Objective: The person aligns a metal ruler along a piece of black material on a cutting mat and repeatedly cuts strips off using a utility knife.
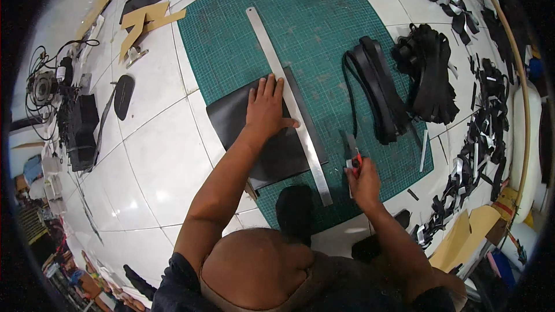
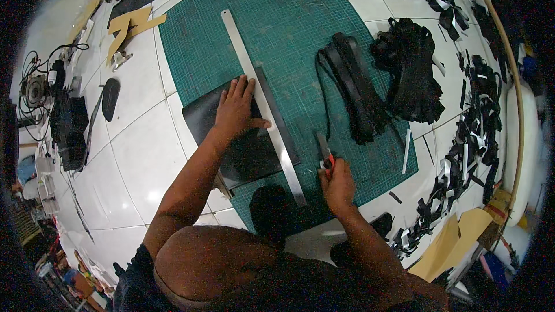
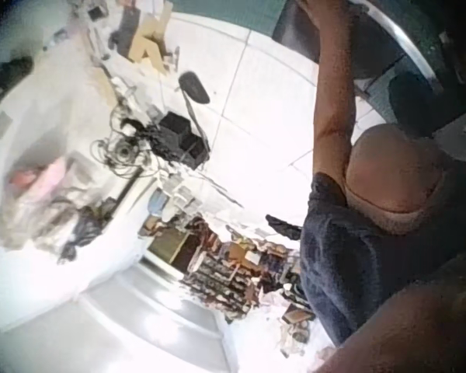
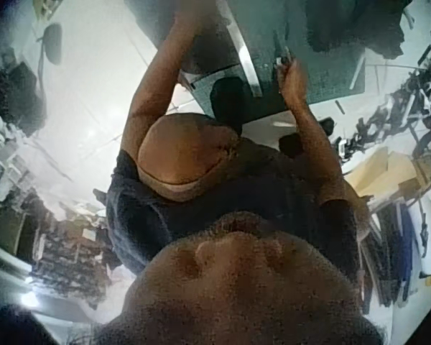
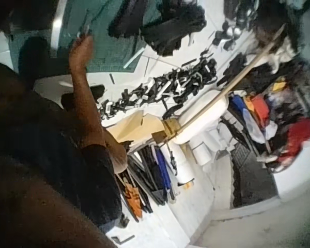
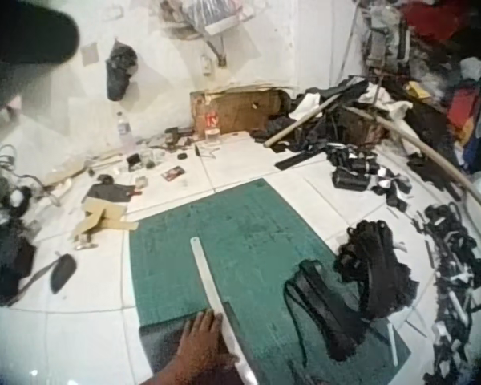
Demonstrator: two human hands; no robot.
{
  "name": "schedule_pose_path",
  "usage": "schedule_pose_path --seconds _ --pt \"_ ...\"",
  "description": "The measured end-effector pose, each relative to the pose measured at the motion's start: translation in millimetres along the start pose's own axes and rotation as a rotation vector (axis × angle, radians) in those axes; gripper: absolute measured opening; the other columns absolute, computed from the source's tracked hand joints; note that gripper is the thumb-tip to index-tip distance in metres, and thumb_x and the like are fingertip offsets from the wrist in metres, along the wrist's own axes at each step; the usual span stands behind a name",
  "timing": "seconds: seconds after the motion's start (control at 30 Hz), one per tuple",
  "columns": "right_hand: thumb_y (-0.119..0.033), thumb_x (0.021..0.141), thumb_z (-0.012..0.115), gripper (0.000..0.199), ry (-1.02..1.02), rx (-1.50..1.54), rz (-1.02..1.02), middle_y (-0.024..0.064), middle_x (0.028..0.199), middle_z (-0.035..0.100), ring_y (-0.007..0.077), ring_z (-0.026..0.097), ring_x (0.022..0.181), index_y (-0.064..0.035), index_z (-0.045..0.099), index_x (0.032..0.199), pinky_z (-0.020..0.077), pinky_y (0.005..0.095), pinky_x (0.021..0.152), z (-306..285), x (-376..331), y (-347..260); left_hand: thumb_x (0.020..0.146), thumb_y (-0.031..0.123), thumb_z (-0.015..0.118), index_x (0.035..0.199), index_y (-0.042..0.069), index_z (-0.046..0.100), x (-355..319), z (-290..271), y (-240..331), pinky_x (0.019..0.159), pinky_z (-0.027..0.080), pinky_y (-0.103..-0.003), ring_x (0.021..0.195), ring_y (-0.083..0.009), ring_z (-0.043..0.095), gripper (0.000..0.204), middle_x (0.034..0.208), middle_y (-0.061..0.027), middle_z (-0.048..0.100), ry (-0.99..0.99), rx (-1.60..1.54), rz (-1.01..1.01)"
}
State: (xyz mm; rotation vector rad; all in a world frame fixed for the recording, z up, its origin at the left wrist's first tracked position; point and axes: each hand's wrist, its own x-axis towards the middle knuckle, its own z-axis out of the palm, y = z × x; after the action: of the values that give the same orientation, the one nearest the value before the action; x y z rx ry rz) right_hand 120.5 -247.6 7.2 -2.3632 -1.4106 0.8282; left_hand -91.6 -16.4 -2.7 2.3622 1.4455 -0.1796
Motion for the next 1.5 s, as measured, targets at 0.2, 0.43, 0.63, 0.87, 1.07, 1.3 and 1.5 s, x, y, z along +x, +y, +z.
schedule_pose_path --seconds 0.2,0.43,0.63,0.87,1.07,1.3,1.5 --pt "-0.020 0.080 0.079 0.042 -0.172 0.154 0.057 0.0162 0.092 0.063 0.0282 0.064 0.084 0.0003 0.052 0.105 0.0500 0.0388 0.075 -7.9 -7.2 -3.1 0.054 0.054 0.089 0.151 0.004 0.025 1.6 -0.5 -4.4 0.115 0.026 -0.058 0.146 -0.0394 0.021 0.126 0.157 -0.0197 0.023 -0.013 -0.054 0.022" --pt "-0.024 0.076 0.083 0.056 0.014 0.550 -0.050 0.0139 0.095 0.066 0.0290 0.066 0.089 -0.0009 0.051 0.116 0.0505 0.0402 0.081 16.2 107.3 -83.8 0.054 0.051 0.090 0.151 0.001 0.023 1.2 -1.6 -1.4 0.115 0.026 -0.059 0.146 -0.0414 0.019 0.128 0.156 -0.0217 0.022 -0.027 -0.094 0.029" --pt "-0.024 0.073 0.084 0.052 0.049 0.490 -0.093 0.0137 0.093 0.069 0.0353 0.067 0.089 -0.0030 0.054 0.110 0.0509 0.0451 0.079 42.3 192.4 -140.5 0.053 0.048 0.091 0.149 -0.003 0.024 1.4 -1.1 -5.8 0.114 0.026 -0.059 0.146 -0.0414 0.019 0.127 0.155 -0.0214 0.023 -0.009 -0.140 0.041" --pt "-0.026 0.073 0.084 0.049 0.045 0.369 -0.042 0.0091 0.090 0.071 0.0240 0.069 0.086 -0.0024 0.057 0.106 0.0521 0.0369 0.078 47.9 196.4 -150.6 0.052 0.045 0.092 0.147 -0.005 0.025 -0.3 -3.7 -8.6 0.114 0.027 -0.059 0.145 -0.0411 0.021 0.126 0.154 -0.0218 0.024 -0.005 -0.144 0.046" --pt "-0.026 0.074 0.084 0.047 0.042 0.423 -0.013 0.0095 0.091 0.071 0.0235 0.069 0.083 -0.0011 0.058 0.104 0.0526 0.0366 0.076 50.1 197.9 -147.3 0.053 0.045 0.091 0.146 -0.006 0.027 1.9 -4.9 -7.4 0.113 0.029 -0.059 0.145 -0.0415 0.022 0.124 0.152 -0.0232 0.026 -0.013 -0.147 0.058" --pt "-0.025 0.073 0.084 0.045 0.034 0.477 -0.021 0.0099 0.089 0.071 0.0301 0.069 0.083 -0.0033 0.058 0.103 0.0523 0.0417 0.075 52.0 197.9 -145.7 0.053 0.046 0.091 0.145 -0.008 0.027 0.7 -2.0 -10.1 0.113 0.029 -0.059 0.144 -0.0424 0.024 0.125 0.152 -0.0245 0.026 0.020 -0.166 0.083" --pt "-0.025 0.073 0.084 0.046 0.031 0.454 -0.030 0.0100 0.089 0.071 0.0309 0.069 0.084 -0.0031 0.057 0.103 0.0516 0.0428 0.075 51.8 197.2 -146.5 0.054 0.040 0.093 0.146 -0.003 0.026 1.9 0.2 -11.4 0.115 0.025 -0.060 0.144 -0.0456 0.021 0.121 0.153 -0.0249 0.023 0.006 -0.208 0.061"
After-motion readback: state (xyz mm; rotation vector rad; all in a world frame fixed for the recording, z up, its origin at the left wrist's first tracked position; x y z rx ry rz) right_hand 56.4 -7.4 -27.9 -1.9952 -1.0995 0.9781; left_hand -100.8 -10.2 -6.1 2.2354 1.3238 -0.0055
